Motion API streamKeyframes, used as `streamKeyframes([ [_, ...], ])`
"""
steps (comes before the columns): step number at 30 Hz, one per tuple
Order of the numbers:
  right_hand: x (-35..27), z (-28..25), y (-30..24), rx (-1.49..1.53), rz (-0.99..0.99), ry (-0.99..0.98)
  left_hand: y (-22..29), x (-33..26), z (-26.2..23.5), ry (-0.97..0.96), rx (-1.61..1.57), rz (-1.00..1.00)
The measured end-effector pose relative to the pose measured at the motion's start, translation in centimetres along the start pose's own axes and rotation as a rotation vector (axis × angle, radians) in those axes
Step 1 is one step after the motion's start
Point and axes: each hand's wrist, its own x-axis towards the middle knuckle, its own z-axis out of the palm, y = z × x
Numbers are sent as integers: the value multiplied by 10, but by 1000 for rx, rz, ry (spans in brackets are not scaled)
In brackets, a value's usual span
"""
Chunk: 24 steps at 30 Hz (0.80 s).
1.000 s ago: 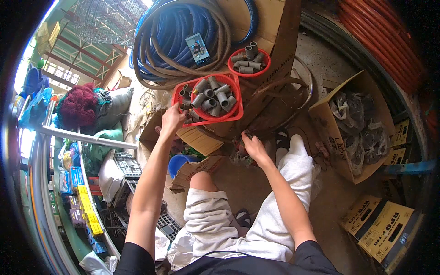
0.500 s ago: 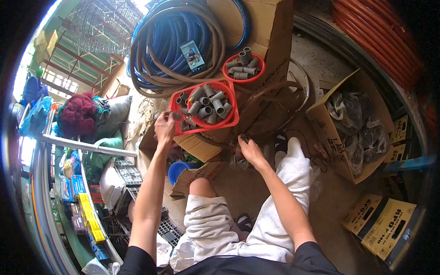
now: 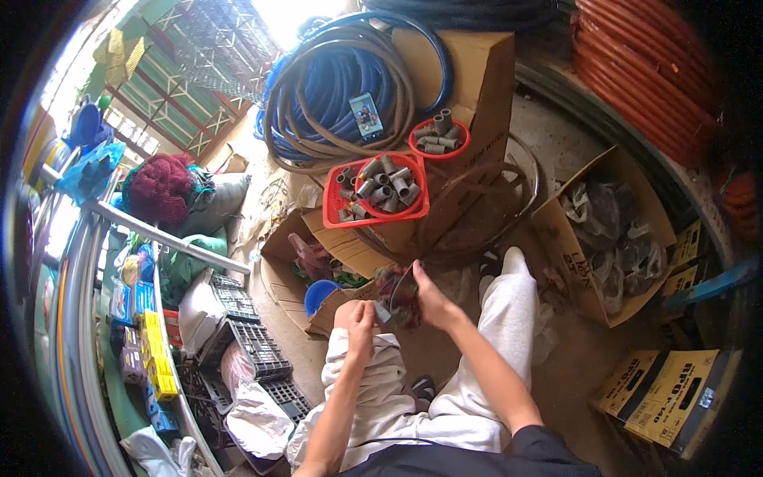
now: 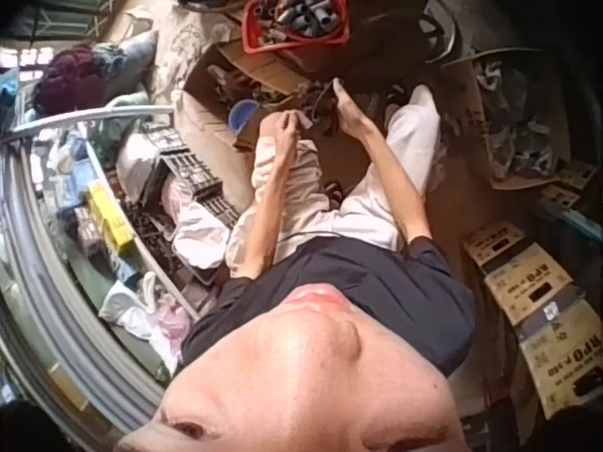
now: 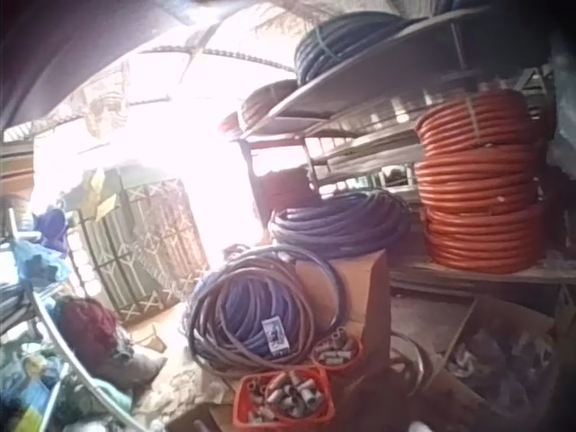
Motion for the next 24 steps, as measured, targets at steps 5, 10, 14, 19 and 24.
streamKeyframes([
  [5, -49, 40, 76, -656, -262, 210, -28, -16, 17, 178, 56, 276],
  [10, -58, 14, 98, -894, -562, 515, -52, -42, 29, -146, 309, 481],
  [14, -81, -7, 103, -436, -184, 512, -39, -74, 56, -151, 454, 550],
  [19, -104, 8, 133, -582, -450, 536, -35, -74, 60, 87, 355, 360],
  [24, -116, 13, 124, -550, -385, 464, -45, -74, 55, -14, 138, 260],
])
